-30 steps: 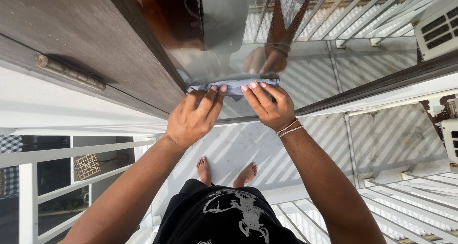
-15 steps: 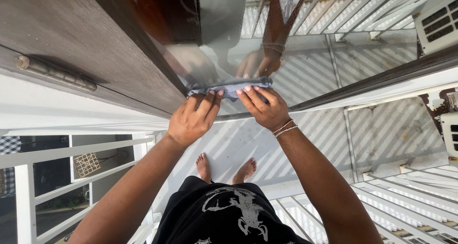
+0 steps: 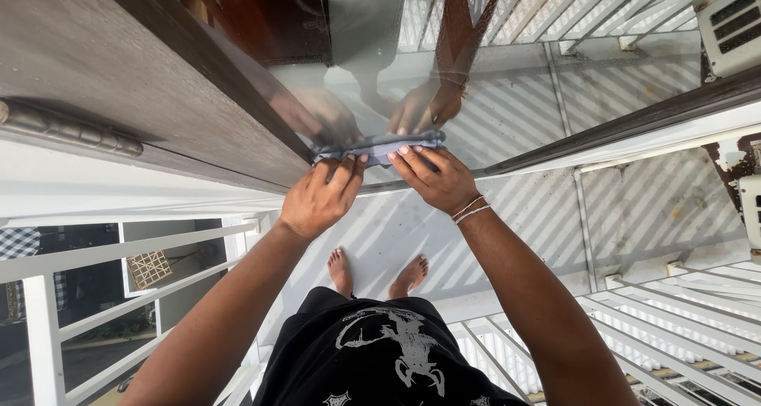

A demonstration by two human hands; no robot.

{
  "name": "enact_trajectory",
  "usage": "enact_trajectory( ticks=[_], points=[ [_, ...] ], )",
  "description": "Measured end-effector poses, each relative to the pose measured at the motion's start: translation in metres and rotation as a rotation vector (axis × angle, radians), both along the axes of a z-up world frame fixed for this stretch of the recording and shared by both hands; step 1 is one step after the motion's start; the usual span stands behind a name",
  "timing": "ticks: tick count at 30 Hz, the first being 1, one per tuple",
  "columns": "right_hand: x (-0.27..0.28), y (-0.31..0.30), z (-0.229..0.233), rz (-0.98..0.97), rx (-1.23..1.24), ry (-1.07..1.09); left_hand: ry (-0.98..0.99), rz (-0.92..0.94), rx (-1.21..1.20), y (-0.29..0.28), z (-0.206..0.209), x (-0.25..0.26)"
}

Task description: Cleaning a glass balcony door using a cloth.

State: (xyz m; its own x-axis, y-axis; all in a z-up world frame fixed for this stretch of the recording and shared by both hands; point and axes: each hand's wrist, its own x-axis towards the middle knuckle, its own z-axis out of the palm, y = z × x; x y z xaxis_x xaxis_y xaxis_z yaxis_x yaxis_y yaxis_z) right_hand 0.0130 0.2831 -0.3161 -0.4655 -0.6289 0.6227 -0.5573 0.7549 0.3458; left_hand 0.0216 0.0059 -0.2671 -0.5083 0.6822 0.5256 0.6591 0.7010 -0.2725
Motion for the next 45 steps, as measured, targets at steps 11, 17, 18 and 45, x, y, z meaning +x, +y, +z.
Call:
enact_trajectory(
  ticks=[11,17,18,45],
  points=[
    [-0.001,0.006,-0.003,0.012,0.056,-0.004,0.075,-0.057,-0.060,-0.006,-0.009,-0.009],
    [0.005,0.000,0.003,-0.020,0.067,-0.002,0.121,-0.096,-0.094,-0.010,-0.006,-0.013],
    [0.007,-0.001,0.005,-0.033,0.075,-0.002,0.145,-0.094,-0.105,-0.010,-0.006,-0.014],
    [0.007,-0.003,-0.016,0.035,-0.087,0.038,0.175,-0.024,-0.292,0.009,-0.014,-0.007]
  ],
)
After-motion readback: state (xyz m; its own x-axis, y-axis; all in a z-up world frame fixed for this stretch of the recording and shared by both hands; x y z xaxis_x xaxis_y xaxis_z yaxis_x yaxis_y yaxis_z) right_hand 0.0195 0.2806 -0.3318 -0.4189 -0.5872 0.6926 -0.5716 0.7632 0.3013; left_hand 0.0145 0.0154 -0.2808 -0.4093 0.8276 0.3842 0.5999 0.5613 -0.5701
